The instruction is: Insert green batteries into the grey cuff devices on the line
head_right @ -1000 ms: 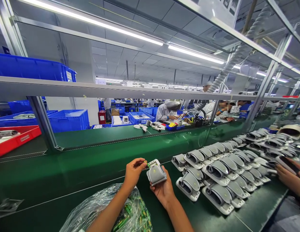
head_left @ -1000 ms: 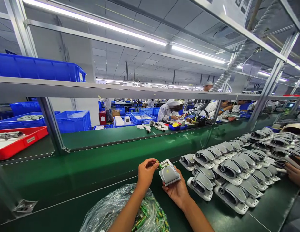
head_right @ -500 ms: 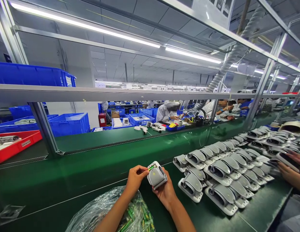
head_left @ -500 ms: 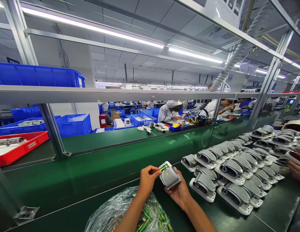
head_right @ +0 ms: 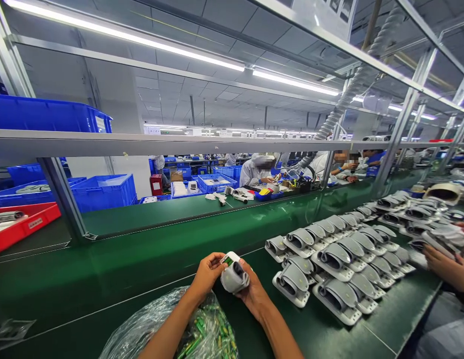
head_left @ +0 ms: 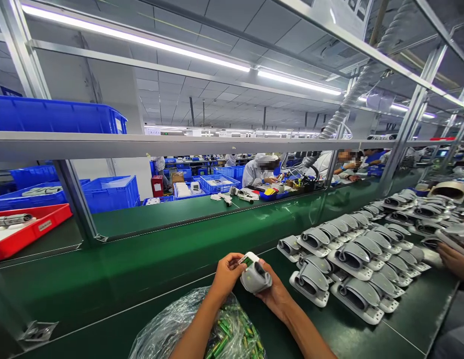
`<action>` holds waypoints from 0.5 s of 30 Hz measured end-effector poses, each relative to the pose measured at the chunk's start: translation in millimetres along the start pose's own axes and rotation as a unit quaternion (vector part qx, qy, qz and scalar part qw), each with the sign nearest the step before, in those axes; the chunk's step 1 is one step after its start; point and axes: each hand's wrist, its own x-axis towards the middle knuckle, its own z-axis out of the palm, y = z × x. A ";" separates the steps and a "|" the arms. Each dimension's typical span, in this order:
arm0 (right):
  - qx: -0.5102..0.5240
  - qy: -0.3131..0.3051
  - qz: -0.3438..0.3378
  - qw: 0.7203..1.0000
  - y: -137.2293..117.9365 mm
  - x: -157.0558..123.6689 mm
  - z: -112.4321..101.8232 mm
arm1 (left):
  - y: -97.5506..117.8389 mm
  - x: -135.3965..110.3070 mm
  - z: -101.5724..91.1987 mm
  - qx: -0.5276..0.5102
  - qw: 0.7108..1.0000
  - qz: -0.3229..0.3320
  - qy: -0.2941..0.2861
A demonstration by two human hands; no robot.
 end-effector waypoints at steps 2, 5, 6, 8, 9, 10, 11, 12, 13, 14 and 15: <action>-0.106 0.049 -0.137 0.984 1.2 0.7 0.3 | -0.9 2.4 -3.2 -0.036 0.999 -0.035 0.014; -0.288 0.077 -0.276 0.914 3.5 -2.2 1.5 | -1.1 4.4 -8.7 -0.073 0.994 -0.081 0.032; -0.327 0.075 -0.297 0.894 4.9 -3.5 1.7 | -0.7 4.4 -9.9 -0.079 0.992 -0.089 0.032; -0.363 0.080 -0.313 0.874 8.1 -4.7 2.1 | 0.6 4.1 -11.1 -0.086 0.991 -0.094 0.030; -0.366 0.083 -0.313 0.872 9.7 -4.5 2.1 | 1.4 3.8 -11.2 -0.088 0.991 -0.094 0.029; -0.367 0.084 -0.309 0.874 11.0 -3.8 2.1 | 2.4 3.6 -11.0 -0.088 0.991 -0.095 0.029; -0.366 0.081 -0.304 0.876 12.0 -2.7 2.0 | 3.6 3.5 -10.8 -0.087 0.991 -0.096 0.030; -0.365 0.077 -0.300 0.878 12.5 -1.5 1.9 | 4.7 3.4 -10.6 -0.087 0.991 -0.096 0.031; -0.364 0.073 -0.297 0.880 12.7 -0.3 1.7 | 5.9 3.4 -10.5 -0.086 0.991 -0.095 0.031; -0.362 0.071 -0.296 0.881 12.6 0.5 1.6 | 7.0 3.3 -10.4 -0.084 0.992 -0.094 0.030; -0.361 0.073 -0.294 0.882 12.2 0.8 1.5 | 7.8 3.1 -10.4 -0.082 0.992 -0.091 0.029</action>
